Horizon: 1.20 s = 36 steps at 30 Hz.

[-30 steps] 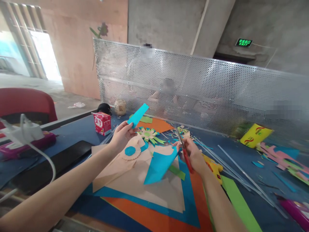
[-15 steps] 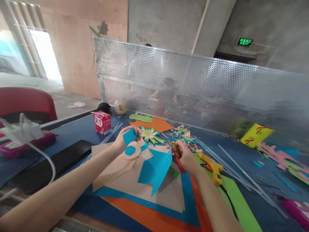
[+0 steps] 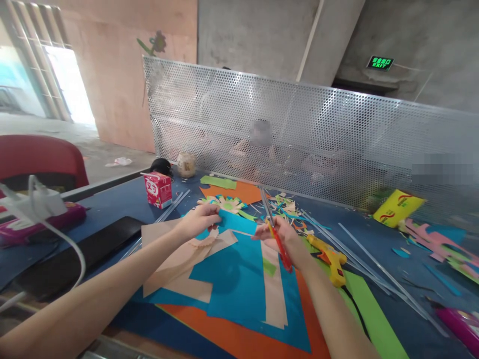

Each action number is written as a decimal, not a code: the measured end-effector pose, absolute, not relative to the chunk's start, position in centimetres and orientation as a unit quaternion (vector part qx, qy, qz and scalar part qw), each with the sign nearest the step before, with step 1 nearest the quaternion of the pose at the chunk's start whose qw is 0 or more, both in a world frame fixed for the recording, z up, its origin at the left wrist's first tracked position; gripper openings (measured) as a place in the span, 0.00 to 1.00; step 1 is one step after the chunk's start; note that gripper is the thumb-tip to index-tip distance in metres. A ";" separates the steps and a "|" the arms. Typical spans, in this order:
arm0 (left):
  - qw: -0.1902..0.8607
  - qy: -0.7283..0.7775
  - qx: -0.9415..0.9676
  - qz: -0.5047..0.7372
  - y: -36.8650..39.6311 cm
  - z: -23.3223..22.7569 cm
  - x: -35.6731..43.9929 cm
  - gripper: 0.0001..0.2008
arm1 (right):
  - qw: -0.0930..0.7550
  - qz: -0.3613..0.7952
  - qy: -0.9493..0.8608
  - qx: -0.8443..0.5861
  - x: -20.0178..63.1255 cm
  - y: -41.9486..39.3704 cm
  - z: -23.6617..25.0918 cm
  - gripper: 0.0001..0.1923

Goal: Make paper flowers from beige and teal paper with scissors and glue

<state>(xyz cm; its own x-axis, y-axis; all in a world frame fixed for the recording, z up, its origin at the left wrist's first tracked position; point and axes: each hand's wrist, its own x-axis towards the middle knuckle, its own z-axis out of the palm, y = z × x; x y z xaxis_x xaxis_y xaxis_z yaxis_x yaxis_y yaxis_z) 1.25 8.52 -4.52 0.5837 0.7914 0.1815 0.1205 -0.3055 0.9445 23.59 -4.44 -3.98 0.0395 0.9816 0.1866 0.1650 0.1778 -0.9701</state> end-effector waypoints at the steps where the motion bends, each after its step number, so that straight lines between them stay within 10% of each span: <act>1: 0.499 0.309 0.738 0.334 8.5 -4.5 1.3 0.03 | 0.517 0.397 -0.558 -0.514 23.2 -4.2 -4.3 0.17; 19: 0.555 0.205 0.704 0.393 7.0 -3.0 2.1 0.08 | 0.530 0.335 -0.552 -0.549 20.5 -4.7 -3.8 0.18; 36: 0.368 0.124 0.898 0.208 5.2 -2.2 0.9 0.07 | 0.550 0.246 -0.552 -0.576 20.1 -5.3 -2.9 0.17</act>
<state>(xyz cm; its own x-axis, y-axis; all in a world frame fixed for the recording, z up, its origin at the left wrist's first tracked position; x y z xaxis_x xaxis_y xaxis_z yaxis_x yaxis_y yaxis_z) 0.93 5.19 -2.16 0.8826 0.3762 0.2819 0.0705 -0.6988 0.7119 20.07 -5.30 -2.89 0.2702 0.9067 0.3239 0.3651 0.2148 -0.9058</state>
